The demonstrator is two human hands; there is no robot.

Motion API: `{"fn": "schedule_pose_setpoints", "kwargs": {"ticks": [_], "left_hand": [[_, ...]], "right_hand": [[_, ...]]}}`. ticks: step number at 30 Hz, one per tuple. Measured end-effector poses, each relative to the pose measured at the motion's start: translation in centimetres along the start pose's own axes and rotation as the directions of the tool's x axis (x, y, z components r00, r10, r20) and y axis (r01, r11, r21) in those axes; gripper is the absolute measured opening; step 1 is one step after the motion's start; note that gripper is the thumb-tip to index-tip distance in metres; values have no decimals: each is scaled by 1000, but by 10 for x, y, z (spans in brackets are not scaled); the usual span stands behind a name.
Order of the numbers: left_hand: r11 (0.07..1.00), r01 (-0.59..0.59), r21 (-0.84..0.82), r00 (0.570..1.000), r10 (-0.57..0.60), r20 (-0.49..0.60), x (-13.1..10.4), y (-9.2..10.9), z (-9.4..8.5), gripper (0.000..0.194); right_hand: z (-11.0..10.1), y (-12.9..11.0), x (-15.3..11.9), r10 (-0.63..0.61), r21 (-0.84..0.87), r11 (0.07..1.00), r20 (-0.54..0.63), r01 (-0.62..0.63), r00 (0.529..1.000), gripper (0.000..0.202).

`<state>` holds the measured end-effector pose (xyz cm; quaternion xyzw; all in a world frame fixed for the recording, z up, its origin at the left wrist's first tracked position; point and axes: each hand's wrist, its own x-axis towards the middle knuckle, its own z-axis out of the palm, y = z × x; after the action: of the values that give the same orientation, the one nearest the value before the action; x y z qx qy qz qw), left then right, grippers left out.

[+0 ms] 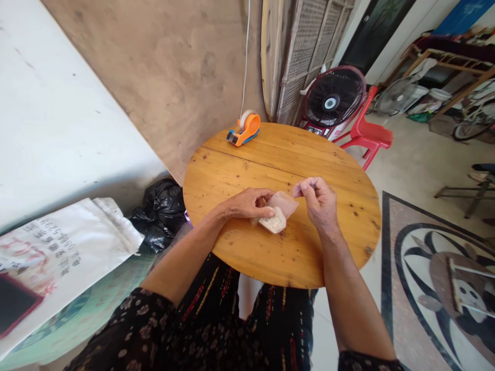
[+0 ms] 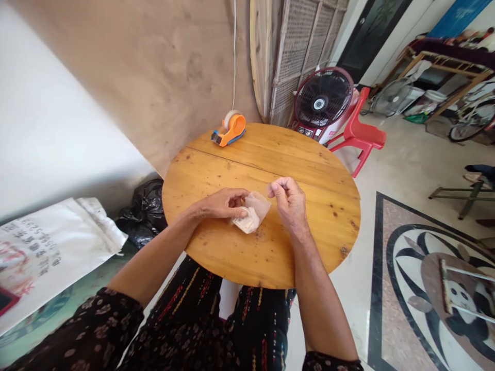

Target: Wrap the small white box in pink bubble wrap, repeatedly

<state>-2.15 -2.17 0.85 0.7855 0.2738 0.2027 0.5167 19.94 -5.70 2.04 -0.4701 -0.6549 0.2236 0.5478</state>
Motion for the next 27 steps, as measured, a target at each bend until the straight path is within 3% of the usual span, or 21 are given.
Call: {"fn": "schedule_pose_setpoints", "kwargs": {"ticks": [6, 20, 27], "left_hand": [[1000, -8, 25, 1000, 8, 25, 1, -3, 0, 42], [999, -12, 29, 999, 11, 33, 1, -4, -1, 42], [998, -21, -60, 999, 23, 32, -1, -2, 0, 54]], "right_hand": [[0, -2, 1, -19, 17, 1000, -11, 20, 1000, 21], [-1, -2, 3, -9, 15, 1000, -18, 9, 1000, 23], [-2, -4, 3, -5, 61, 998, -44, 8, 999, 25]]}}
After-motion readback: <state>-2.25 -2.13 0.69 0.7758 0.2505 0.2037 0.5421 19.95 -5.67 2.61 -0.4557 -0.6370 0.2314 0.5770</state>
